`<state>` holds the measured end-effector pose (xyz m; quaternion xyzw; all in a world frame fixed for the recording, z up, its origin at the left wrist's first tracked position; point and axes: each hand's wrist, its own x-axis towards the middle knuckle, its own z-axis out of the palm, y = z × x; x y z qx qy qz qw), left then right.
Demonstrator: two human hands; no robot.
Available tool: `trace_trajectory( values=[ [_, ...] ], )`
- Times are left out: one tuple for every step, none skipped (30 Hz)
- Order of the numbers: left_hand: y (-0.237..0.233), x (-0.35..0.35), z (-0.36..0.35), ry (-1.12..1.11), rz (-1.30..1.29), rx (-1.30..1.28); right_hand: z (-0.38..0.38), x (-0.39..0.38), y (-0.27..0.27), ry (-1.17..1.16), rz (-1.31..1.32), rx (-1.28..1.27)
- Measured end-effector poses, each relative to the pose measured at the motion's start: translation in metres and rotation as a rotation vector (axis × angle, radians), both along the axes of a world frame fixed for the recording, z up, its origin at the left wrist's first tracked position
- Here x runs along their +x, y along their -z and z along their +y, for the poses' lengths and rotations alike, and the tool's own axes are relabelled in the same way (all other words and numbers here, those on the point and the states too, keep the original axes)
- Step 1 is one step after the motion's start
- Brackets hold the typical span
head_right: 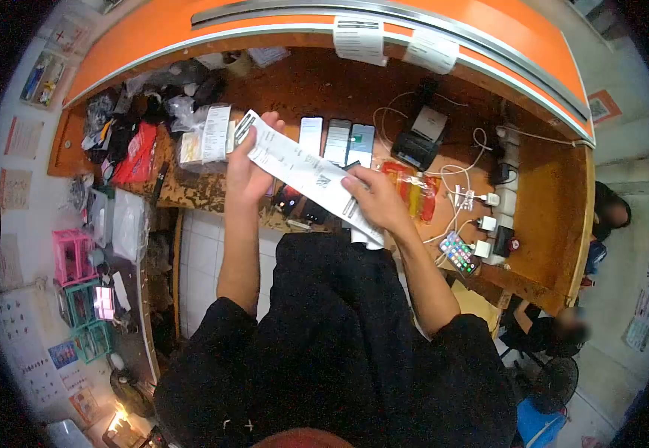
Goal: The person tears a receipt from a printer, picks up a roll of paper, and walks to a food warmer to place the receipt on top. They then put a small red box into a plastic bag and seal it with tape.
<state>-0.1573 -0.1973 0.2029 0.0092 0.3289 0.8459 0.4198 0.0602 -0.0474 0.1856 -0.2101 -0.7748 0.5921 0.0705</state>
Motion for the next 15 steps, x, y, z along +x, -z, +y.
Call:
trace_trajectory(
  values=[
    [-0.001, -0.003, -0.002, -0.023, 0.018, -0.005, -0.002, -0.004, 0.001, 0.013, -0.012, 0.105],
    [-0.001, -0.002, 0.001, -0.027, 0.056, 0.025, -0.002, -0.004, 0.000, 0.053, -0.005, 0.242],
    [0.001, 0.006, 0.004, -0.015, 0.075, 0.047, -0.005, 0.005, -0.002, 0.111, -0.019, 0.369],
    [0.004, 0.010, 0.005, 0.000, 0.083, 0.059, -0.010, 0.009, -0.006, 0.165, 0.040, 0.469],
    [0.005, 0.009, 0.005, 0.023, 0.090, 0.070, -0.014, 0.007, -0.011, 0.225, 0.094, 0.569],
    [0.005, 0.011, 0.004, 0.044, 0.089, 0.077, -0.018, 0.007, -0.025, 0.253, 0.057, 0.562],
    [0.004, 0.011, 0.004, 0.059, 0.086, 0.076, -0.021, 0.007, -0.040, 0.274, 0.020, 0.544],
    [0.001, 0.010, 0.003, 0.071, 0.069, 0.117, -0.021, 0.008, -0.045, 0.286, 0.033, 0.523],
    [-0.001, 0.010, 0.001, 0.077, 0.042, 0.141, -0.019, 0.009, -0.041, 0.292, 0.105, 0.486],
    [-0.001, 0.011, 0.001, 0.002, 0.021, 0.093, -0.015, 0.007, -0.033, 0.292, 0.174, 0.443],
    [0.004, 0.012, 0.000, -0.028, 0.031, 0.053, -0.014, 0.007, -0.028, 0.287, 0.246, 0.401],
    [0.012, 0.011, 0.000, -0.064, 0.047, 0.020, -0.016, 0.009, -0.028, 0.270, 0.284, 0.373],
    [0.022, 0.008, 0.000, -0.104, 0.063, -0.013, -0.019, 0.012, -0.022, 0.288, 0.312, 0.386],
    [0.038, -0.003, -0.014, -0.024, 0.102, 0.017, -0.018, 0.016, -0.014, 0.303, 0.345, 0.405],
    [0.055, -0.019, -0.033, -0.014, 0.162, 0.083, -0.015, 0.022, -0.009, 0.316, 0.380, 0.428]
  ],
)
